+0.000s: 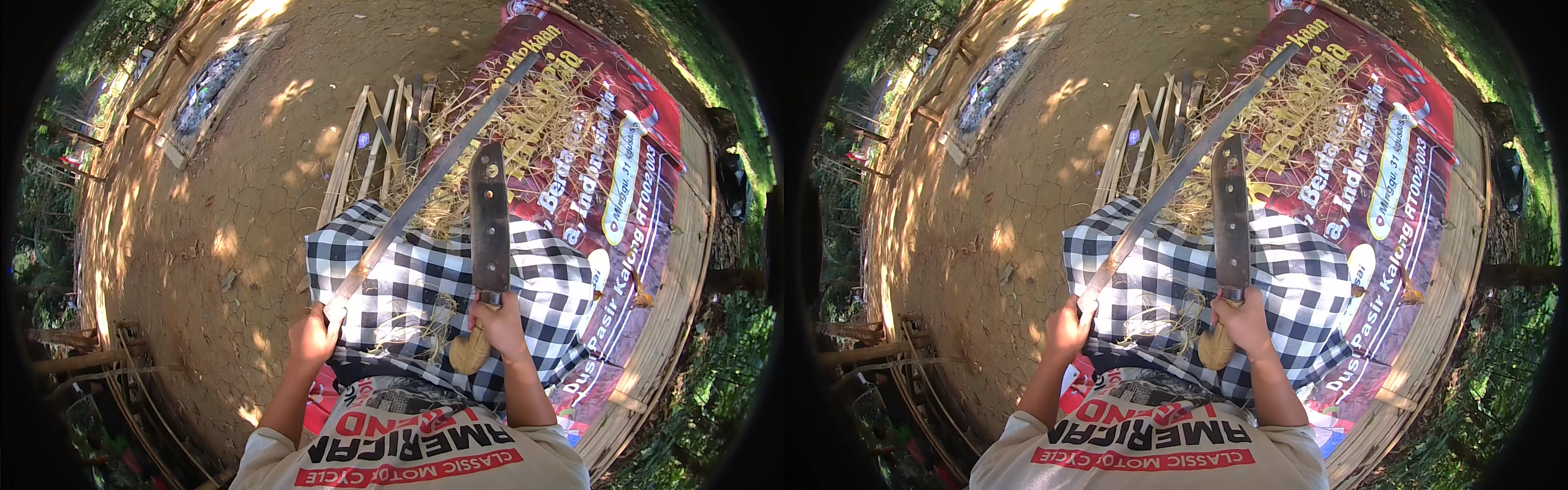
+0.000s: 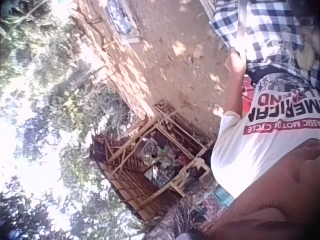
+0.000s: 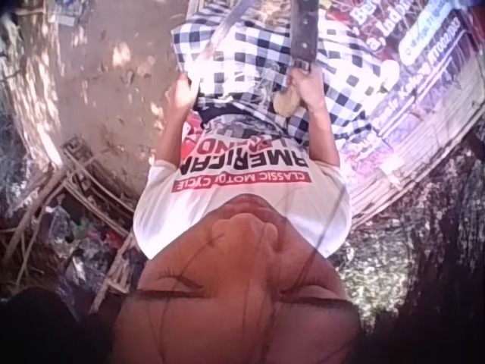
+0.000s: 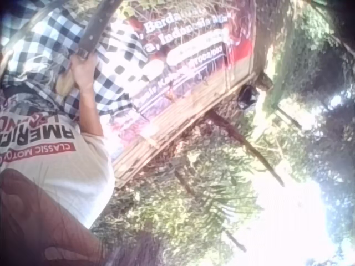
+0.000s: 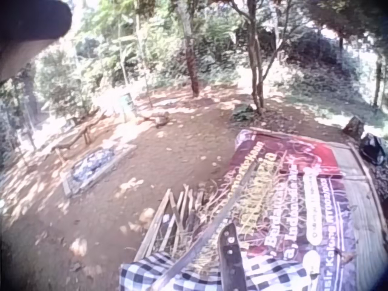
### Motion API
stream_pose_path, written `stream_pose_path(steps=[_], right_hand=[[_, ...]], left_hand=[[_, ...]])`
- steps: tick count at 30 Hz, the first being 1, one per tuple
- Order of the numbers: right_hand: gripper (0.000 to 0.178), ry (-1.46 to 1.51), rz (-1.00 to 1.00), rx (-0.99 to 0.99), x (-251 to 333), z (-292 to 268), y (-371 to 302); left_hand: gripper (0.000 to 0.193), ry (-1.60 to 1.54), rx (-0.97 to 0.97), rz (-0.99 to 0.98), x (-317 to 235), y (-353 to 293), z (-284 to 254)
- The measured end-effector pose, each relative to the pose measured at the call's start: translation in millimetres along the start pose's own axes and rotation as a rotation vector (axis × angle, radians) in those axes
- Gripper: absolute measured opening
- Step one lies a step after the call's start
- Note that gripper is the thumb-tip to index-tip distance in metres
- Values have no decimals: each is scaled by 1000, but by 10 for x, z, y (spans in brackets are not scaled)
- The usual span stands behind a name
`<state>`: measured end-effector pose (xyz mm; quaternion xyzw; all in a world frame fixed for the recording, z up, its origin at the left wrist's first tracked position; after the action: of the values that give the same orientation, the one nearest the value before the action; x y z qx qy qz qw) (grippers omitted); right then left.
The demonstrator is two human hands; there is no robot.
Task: The person holds long thin strips of bamboo and scrapes them with a large knife, removing fibers and smoothing the surfaces.
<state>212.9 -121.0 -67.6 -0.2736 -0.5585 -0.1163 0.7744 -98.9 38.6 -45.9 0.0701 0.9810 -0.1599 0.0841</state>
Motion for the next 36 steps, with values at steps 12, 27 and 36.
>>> stream_pose_path(steps=[12,27,36], right_hand=[[23,-826,-573,-55,774,585,111],[27,-1320,-864,322,484,1205,622],[21,-1329,-829,352,308,1118,917]], left_hand=[[39,-253,182,-87,132,-126,138],[31,-327,148,-15,163,-25,327],[33,-404,142,89,106,10,306]])
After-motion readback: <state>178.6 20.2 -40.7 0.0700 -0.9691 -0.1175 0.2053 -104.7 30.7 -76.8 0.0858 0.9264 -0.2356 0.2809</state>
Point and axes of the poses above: each hand's wrist, its own y-axis towards the middle knuckle, its own z-axis out of the palm, x = y × z, the point moved 8 cm from there along y, towards the middle knuckle, and after that the axes turned 9 degrees about -z, right-handed, at the moved point
